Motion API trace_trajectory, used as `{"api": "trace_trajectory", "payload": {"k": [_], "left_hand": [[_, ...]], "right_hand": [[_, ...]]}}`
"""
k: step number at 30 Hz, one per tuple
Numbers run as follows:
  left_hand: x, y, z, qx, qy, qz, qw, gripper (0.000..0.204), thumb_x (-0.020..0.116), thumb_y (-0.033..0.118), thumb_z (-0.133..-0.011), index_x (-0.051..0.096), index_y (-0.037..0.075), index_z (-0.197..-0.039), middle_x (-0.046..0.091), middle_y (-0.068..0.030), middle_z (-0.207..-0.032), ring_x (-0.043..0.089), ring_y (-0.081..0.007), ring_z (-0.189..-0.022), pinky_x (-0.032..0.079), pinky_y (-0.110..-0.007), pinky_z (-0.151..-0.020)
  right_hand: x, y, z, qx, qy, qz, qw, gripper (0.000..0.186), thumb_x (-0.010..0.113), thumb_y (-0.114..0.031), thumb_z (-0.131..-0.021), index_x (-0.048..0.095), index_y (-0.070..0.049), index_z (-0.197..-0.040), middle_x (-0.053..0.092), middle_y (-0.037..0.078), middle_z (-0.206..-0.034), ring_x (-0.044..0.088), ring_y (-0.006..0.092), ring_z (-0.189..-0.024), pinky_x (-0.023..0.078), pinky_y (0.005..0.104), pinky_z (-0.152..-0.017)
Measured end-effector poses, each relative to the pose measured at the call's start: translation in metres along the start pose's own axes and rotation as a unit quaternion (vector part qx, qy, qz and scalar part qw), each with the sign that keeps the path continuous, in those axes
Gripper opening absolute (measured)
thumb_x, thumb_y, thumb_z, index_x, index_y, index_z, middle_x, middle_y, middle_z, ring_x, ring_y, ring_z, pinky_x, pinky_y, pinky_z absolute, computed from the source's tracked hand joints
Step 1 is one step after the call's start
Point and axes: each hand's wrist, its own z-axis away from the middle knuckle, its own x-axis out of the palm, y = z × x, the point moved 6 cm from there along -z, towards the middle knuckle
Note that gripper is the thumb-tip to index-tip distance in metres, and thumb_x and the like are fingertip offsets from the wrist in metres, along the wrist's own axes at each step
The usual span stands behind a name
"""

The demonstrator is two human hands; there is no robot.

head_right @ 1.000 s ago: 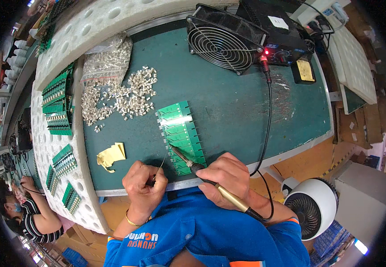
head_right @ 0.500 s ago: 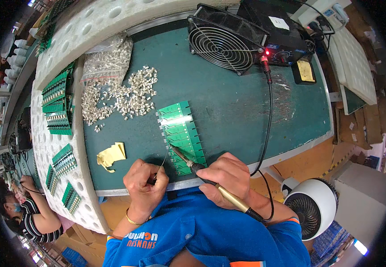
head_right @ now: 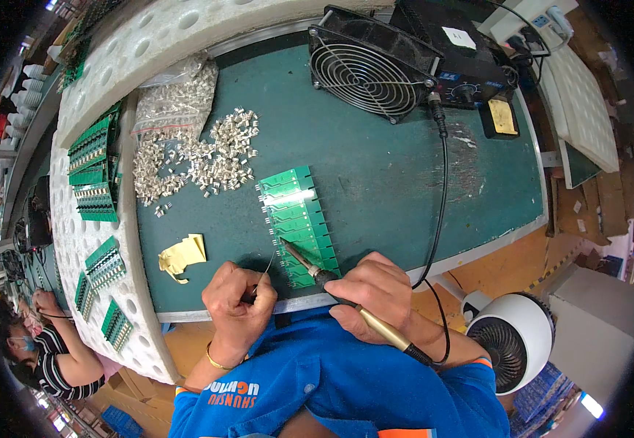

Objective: The person solders electronic components onto circuit boards using a soldering iron.

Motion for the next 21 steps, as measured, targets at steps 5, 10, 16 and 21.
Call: {"api": "trace_trajectory", "payload": {"k": [5, 10, 16, 21], "left_hand": [[0.0009, -0.0002, 0.0014, -0.001, -0.011, -0.001, 1.000, 0.010, 0.070, -0.005, -0.068, 0.062, 0.001, -0.065, 0.050, -0.0064, -0.056, 0.048, -0.0167, -0.048, 0.036, -0.030, -0.045], [0.0003, -0.0017, 0.0032, -0.007, -0.015, 0.005, 1.000, 0.009, 0.070, -0.004, -0.068, 0.062, 0.001, -0.065, 0.050, -0.0067, -0.057, 0.049, -0.0169, -0.048, 0.037, -0.030, -0.045], [0.0011, -0.0029, 0.0049, -0.008, -0.016, 0.011, 1.000, 0.009, 0.070, -0.004, -0.068, 0.063, 0.001, -0.065, 0.051, -0.0067, -0.058, 0.049, -0.0164, -0.048, 0.037, -0.029, -0.045], [0.0007, -0.0027, 0.0046, -0.005, -0.021, 0.008, 1.000, 0.010, 0.070, -0.004, -0.069, 0.062, 0.001, -0.065, 0.051, -0.0066, -0.058, 0.049, -0.0161, -0.049, 0.037, -0.029, -0.045]], "right_hand": [[0.0000, -0.0001, 0.0008, -0.002, -0.007, 0.005, 1.000, 0.030, 0.070, -0.030, -0.091, 0.068, -0.001, -0.097, 0.063, 0.009, -0.073, 0.057, 0.0245, -0.058, 0.046, 0.0350, -0.056], [0.0009, -0.0024, 0.0006, -0.013, -0.028, 0.015, 0.999, 0.031, 0.073, -0.030, -0.089, 0.068, -0.001, -0.098, 0.063, 0.009, -0.072, 0.058, 0.0238, -0.058, 0.046, 0.0349, -0.056], [0.0019, -0.0044, 0.0063, -0.027, -0.035, 0.021, 0.999, 0.034, 0.074, -0.031, -0.087, 0.067, -0.001, -0.101, 0.061, 0.008, -0.071, 0.058, 0.0230, -0.058, 0.046, 0.0347, -0.056], [0.0026, -0.0049, 0.0072, -0.039, -0.036, 0.028, 0.998, 0.036, 0.073, -0.034, -0.088, 0.067, -0.001, -0.101, 0.060, 0.007, -0.069, 0.057, 0.0223, -0.057, 0.046, 0.0344, -0.055]]}}
